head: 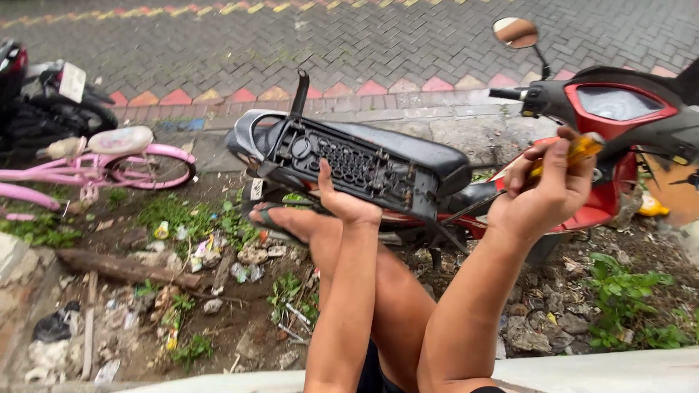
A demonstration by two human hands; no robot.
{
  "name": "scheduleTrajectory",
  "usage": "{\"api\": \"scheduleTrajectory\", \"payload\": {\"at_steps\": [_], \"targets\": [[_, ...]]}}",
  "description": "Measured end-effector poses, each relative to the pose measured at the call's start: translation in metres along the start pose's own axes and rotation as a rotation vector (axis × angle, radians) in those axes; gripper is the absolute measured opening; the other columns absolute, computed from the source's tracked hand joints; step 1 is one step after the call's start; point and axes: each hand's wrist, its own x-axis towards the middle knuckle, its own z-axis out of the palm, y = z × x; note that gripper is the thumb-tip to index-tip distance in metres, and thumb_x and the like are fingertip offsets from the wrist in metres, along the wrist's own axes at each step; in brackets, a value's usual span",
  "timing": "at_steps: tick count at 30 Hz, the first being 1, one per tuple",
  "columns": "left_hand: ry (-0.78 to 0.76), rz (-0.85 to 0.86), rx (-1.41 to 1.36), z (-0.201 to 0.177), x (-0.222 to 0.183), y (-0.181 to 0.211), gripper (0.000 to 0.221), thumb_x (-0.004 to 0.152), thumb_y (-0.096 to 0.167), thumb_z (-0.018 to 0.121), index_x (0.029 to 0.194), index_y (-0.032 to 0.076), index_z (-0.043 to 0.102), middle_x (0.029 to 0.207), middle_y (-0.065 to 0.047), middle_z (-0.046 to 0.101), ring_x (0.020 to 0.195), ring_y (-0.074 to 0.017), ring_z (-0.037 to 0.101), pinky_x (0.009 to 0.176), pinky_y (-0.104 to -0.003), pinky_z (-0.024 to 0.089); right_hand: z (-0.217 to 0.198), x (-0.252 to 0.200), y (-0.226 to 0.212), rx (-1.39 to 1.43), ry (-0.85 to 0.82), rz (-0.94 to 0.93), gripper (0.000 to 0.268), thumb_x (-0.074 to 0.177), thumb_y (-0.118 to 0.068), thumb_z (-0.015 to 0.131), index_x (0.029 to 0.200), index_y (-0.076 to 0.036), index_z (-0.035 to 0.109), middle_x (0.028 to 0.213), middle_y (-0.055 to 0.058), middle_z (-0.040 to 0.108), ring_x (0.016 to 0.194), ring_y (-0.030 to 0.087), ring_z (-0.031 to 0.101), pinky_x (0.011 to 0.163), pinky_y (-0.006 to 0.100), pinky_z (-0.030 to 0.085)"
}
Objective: Adjusting and removing a plastic holder component from a motorcycle using a screwdriver.
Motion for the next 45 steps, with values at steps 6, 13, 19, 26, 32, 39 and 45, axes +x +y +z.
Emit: {"api": "scheduleTrajectory", "payload": {"at_steps": [6,13,19,26,32,39,45], "targets": [[0.292,0.162,-0.228,0.005,-0.007,0.007,0.062,0.069,0.029,0.071,0.123,0.004,0.053,0.123,-0.02,0.063,0.106,-0.0369,0.061,0.093,-0.053,0.051,-0.01,0.017,-0.017,-0.053,0.084,-0.094,0.003,0.103,-0.01,0.067,0.105,-0.008,0.069,0.075,0.007,0.055,0.045,0.01,0.037,0.037,0.025,0.023],[0.426,0.055,-0.329,-0.051,0.025,0.011,0.083,0.077,0.034,0.067,0.146,0.021,0.024,0.137,-0.012,0.062,0.111,-0.0329,0.063,0.093,-0.049,0.052,-0.078,0.081,0.025,-0.19,-0.085,-0.331,0.045,0.119,-0.006,0.064,0.079,-0.006,0.045,0.064,0.009,0.039,0.052,0.016,0.031,0.055,0.032,0.024],[0.174,0.04,-0.268,-0.189,0.075,0.001,0.049,0.091,0.044,0.059,0.124,0.008,0.067,0.117,-0.015,0.07,0.103,-0.0366,0.065,0.092,-0.049,0.054,-0.101,0.096,0.041,-0.457,-0.197,-0.486,0.029,0.126,-0.002,0.057,0.098,0.004,0.051,0.068,0.012,0.041,0.054,0.017,0.034,0.053,0.033,0.022],[0.333,0.049,0.045,-0.253,0.06,0.04,0.09,0.082,0.054,0.058,0.156,0.005,0.042,0.149,-0.019,0.054,0.135,-0.0411,0.052,0.113,-0.054,0.044,-0.091,0.083,0.108,-0.375,-0.114,-0.372,0.006,0.108,0.004,0.061,0.11,-0.002,0.064,0.088,0.008,0.063,0.054,0.009,0.041,0.041,0.026,0.032],[0.248,0.116,-0.093,-0.356,0.102,0.015,0.053,0.095,0.059,0.065,0.136,0.025,0.064,0.141,-0.004,0.064,0.128,-0.0298,0.062,0.109,-0.054,0.052,-0.125,-0.019,0.204,-0.127,0.056,-0.039,0.012,0.101,-0.001,0.06,0.094,-0.01,0.055,0.042,0.005,0.033,0.032,0.017,0.045,0.037,0.024,0.035],[0.279,0.138,-0.109,-0.291,0.064,0.015,0.031,0.097,0.058,0.065,0.104,0.028,0.064,0.123,0.002,0.071,0.118,-0.0242,0.068,0.106,-0.049,0.055,-0.221,-0.1,0.234,-0.387,-0.128,0.158,0.008,0.101,0.001,0.059,0.098,0.002,0.066,0.049,0.009,0.046,0.045,0.018,0.053,0.052,0.026,0.044],[0.299,0.094,-0.038,-0.292,0.067,0.008,0.03,0.096,0.056,0.068,0.091,0.028,0.057,0.107,0.003,0.073,0.109,-0.0212,0.07,0.103,-0.045,0.057,-0.248,-0.137,0.21,-0.554,-0.106,0.341,0.024,0.113,-0.023,0.054,0.111,-0.004,0.068,0.085,0.015,0.071,0.083,0.018,0.065,0.08,0.03,0.053]]}}
